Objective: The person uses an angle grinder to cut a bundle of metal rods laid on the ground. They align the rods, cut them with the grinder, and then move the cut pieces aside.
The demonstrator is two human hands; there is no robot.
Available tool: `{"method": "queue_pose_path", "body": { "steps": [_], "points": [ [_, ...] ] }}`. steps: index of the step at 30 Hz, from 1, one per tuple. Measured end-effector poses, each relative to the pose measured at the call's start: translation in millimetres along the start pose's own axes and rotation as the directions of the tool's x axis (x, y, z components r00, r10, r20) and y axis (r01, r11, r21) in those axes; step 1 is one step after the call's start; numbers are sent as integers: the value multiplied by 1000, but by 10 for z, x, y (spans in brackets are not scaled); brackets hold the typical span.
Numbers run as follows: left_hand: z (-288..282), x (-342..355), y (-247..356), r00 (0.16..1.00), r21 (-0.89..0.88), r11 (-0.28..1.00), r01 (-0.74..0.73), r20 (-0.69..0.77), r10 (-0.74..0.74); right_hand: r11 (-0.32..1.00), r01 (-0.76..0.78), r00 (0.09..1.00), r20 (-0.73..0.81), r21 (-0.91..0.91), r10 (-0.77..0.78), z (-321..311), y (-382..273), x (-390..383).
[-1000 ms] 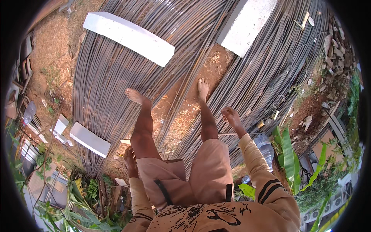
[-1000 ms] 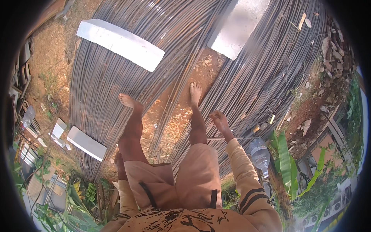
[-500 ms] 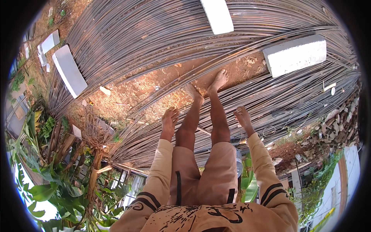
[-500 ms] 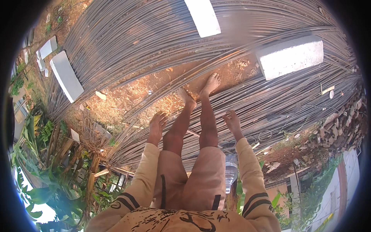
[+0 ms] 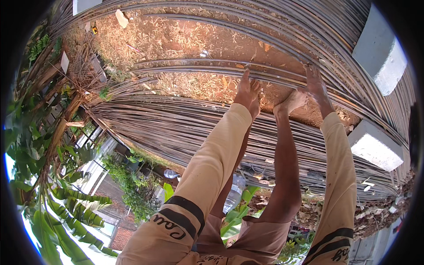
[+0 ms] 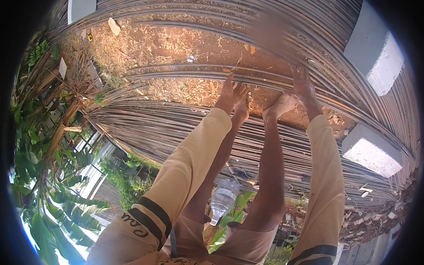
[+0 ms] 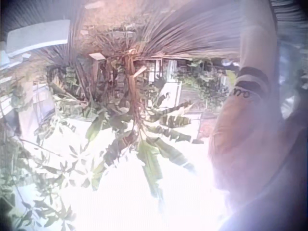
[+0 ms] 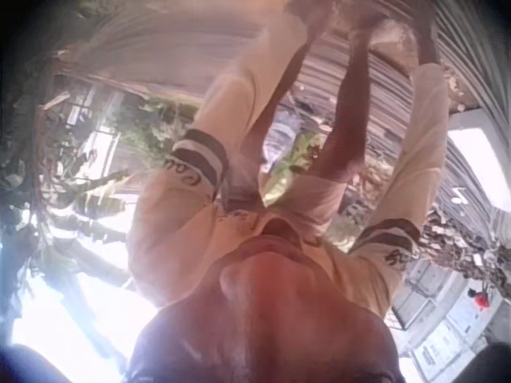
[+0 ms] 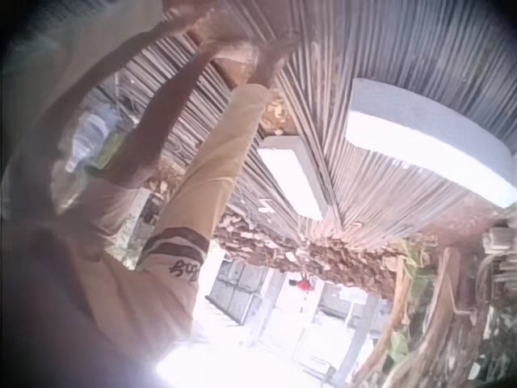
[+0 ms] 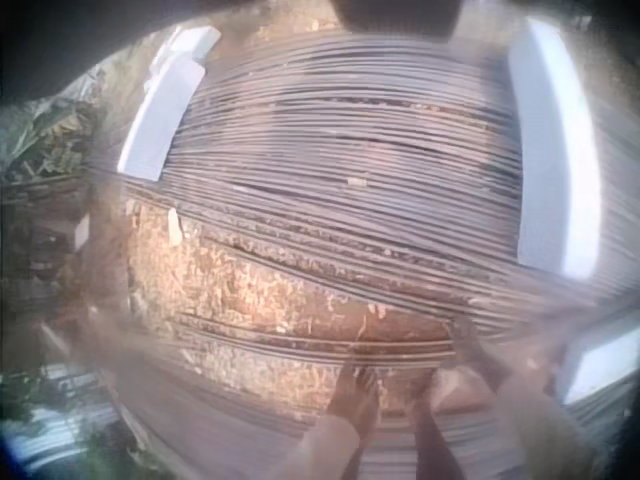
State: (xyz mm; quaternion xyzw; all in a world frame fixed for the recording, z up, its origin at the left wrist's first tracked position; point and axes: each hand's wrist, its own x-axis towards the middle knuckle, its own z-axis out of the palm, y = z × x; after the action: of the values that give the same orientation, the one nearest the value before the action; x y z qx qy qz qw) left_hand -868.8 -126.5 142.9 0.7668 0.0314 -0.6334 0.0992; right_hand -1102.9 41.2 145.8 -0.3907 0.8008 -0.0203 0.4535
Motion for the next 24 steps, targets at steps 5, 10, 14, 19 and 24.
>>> {"method": "queue_pose_path", "body": {
  "steps": [5,10,14,19,24],
  "points": [
    [-193,313,-186,993,13,996,-91,75,90,997,51,979,-198,51,-40,429,201,139],
    [-164,324,-228,980,-83,990,-115,154,127,995,36,999,32,-92,-33,413,-83,-68],
    [-87,454,-388,981,-151,987,-63,173,89,998,-43,988,144,-53,50,324,41,79],
    [167,586,-310,987,-272,958,-89,102,120,999,12,967,254,-45,0,254,169,243],
    [86,431,-177,991,-306,952,-30,118,69,999,-8,963,271,-36,17,298,63,301]
  ]
}}
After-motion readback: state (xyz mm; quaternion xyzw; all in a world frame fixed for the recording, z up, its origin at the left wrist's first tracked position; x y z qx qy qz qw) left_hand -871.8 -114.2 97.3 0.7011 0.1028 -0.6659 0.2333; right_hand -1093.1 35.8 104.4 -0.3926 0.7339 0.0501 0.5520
